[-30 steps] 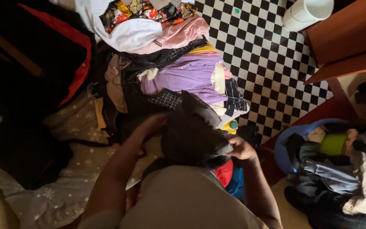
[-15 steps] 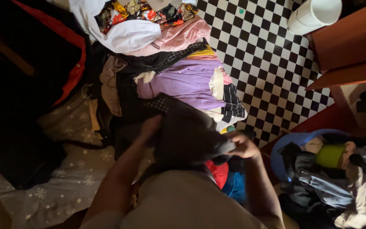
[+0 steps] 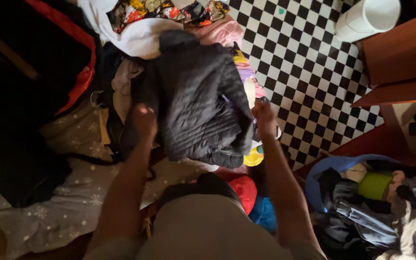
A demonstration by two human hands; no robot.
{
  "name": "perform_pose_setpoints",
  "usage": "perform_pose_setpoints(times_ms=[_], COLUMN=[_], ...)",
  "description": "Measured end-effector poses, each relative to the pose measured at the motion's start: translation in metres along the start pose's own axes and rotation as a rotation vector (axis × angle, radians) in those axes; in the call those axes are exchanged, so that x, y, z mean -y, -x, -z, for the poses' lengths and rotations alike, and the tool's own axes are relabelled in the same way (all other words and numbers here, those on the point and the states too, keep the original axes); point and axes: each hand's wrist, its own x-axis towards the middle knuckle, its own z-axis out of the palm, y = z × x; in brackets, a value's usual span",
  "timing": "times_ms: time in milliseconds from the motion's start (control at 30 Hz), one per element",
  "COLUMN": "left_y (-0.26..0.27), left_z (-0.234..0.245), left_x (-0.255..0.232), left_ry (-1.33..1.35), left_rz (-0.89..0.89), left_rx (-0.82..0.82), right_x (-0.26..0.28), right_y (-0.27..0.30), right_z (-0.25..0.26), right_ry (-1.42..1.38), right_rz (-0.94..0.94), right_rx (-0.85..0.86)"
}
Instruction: The person sorts through a pile of clothes, picking up a black jacket, folding it, and placing it on a bed, then repeating the process with other items including a purple shirt.
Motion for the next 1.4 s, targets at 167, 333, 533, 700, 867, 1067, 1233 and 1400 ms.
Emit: perform_pose_setpoints(times_ms=[167, 333, 533, 700, 867, 1067, 1233, 1400], left_y=[0.105, 0.143, 0.169, 0.224, 0.225, 0.103, 0.042, 0.067], left_z=[-0.017, -0.048, -0.079, -0.068, -0.04, -0.001, 0.009, 0.0], left_x=[0.037, 0.068, 0.05, -0.026, -0.01, 0.056, 0.075, 0.057], left_ry=[-0.063, 0.153, -0.031, 0.464, 0.374, -0.192, -0.15, -0.375], left_rz=[0.155, 0.345, -0.1, -0.045, -0.053, -0.314, -0.356, -0.17], left_rx=[0.287, 0.476, 0.733, 1.087, 1.194, -0.069, 0.255, 1.099], right_x=[-0.118, -0.169, -0.17, -0.183, -0.186, -0.149, -0.14, -0.131], right_y=[0.083, 0.147, 0.158, 0.175, 0.186, 0.202, 0.226, 0.222], right_z=[0.012, 0.042, 0.038, -0.012, -0.025, 0.045, 0.065, 0.055], right_ry=[0.25, 0.445, 0.632, 0.049, -0.05, 1.095, 0.824, -0.405], right_rz=[-0.36, -0.547, -0.476, -0.797, -0.656, 0.539, 0.353, -0.246], right_rx=[0.352, 0.391, 0.523, 0.382, -0.036, 0.256, 0.201, 0.012])
